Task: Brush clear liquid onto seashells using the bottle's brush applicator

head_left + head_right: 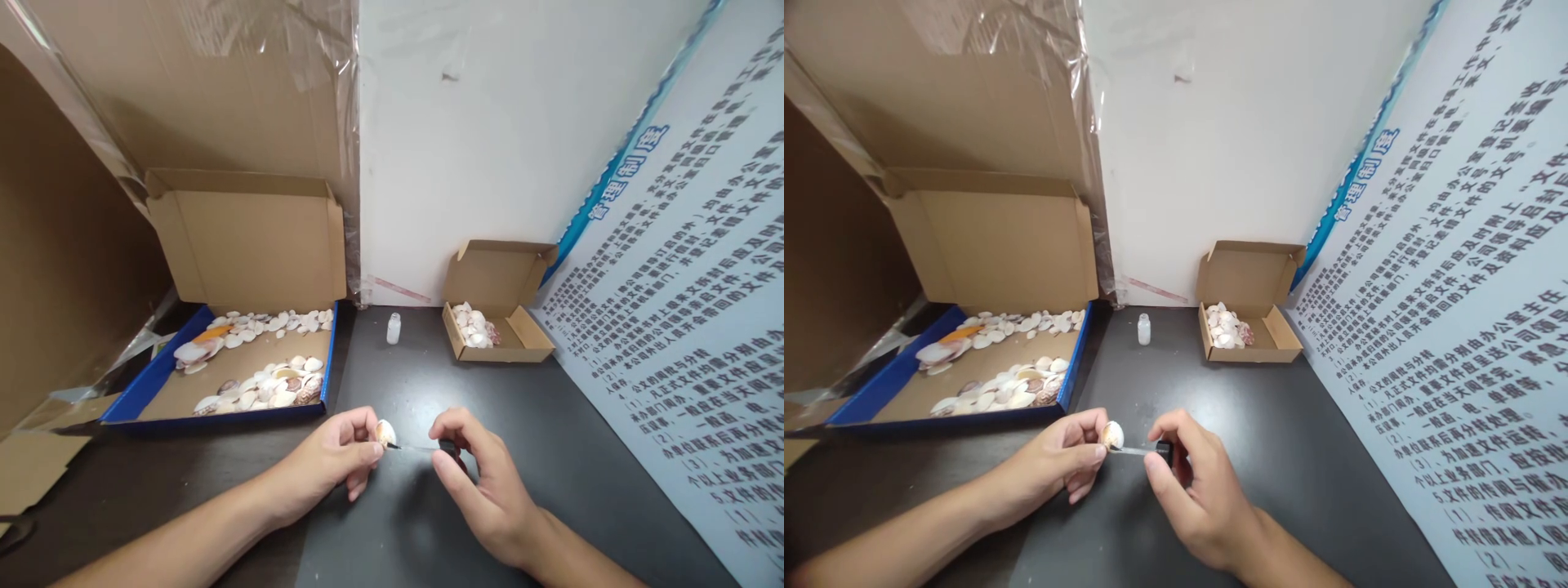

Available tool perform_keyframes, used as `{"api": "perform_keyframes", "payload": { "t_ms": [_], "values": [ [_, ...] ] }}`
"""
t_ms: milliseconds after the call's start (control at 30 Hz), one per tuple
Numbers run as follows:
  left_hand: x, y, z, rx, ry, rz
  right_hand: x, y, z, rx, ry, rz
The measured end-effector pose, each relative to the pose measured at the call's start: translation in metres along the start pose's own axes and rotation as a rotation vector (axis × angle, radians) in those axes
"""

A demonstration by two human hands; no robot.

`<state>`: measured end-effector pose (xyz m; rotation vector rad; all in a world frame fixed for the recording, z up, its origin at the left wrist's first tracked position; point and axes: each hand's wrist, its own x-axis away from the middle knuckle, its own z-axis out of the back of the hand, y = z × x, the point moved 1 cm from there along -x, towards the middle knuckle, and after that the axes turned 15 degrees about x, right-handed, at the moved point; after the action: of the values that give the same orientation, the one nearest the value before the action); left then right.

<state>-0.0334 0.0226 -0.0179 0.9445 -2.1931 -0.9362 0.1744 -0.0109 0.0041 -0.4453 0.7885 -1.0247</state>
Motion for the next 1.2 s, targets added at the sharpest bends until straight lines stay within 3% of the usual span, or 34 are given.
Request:
{"api": "perform_keyframes", "payload": {
  "t_ms": [333, 533, 1200],
  "values": [
    [0.0004, 0.0022, -0.0019, -0.015, -0.001, 0.003, -0.0002, -0.001, -0.0023, 0.023, -0.045, -0.022],
    [0.0007, 0.002, -0.0023, -0.007, 0.002, 0.005, -0.0017, -0.0015, 0.0005, 0.086, 0.051, -0.006],
    [0.0011, 0.0029, -0.0038, -0.001, -0.004, 0.002, -0.0013, 0.0002, -0.0029, 0.003, -0.039, -0.04]
  ]
}}
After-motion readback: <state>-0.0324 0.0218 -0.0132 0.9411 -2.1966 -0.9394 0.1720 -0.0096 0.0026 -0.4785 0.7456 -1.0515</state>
